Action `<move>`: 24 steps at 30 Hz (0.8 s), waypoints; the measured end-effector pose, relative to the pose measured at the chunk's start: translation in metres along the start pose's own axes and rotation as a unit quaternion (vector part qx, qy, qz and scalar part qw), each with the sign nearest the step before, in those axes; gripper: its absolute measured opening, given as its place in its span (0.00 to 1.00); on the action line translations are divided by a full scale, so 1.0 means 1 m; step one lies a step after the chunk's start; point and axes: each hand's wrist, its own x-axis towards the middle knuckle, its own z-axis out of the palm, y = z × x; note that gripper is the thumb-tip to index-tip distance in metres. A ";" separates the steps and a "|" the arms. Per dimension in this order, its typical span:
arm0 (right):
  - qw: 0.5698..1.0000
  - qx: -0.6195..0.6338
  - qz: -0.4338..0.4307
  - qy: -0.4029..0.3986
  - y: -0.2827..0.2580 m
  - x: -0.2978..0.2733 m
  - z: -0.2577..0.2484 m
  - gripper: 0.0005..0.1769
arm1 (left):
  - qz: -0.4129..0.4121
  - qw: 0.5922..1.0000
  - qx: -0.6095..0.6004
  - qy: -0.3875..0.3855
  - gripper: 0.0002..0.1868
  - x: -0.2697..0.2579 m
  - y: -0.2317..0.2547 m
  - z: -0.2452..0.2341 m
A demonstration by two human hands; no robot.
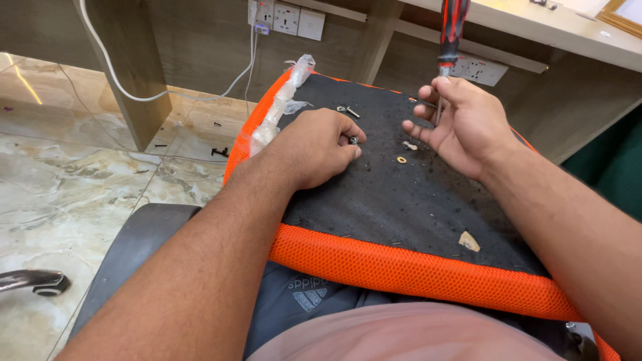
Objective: The person uses a screwdriver to remove multiple screws from the underside of an orange and black office chair seat. The screws and washers are placed on the seat surface as they are removed.
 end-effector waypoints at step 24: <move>0.987 -0.079 0.046 -0.131 0.020 0.001 0.034 0.09 | -0.098 0.991 0.077 0.056 0.19 -0.032 0.033 -0.001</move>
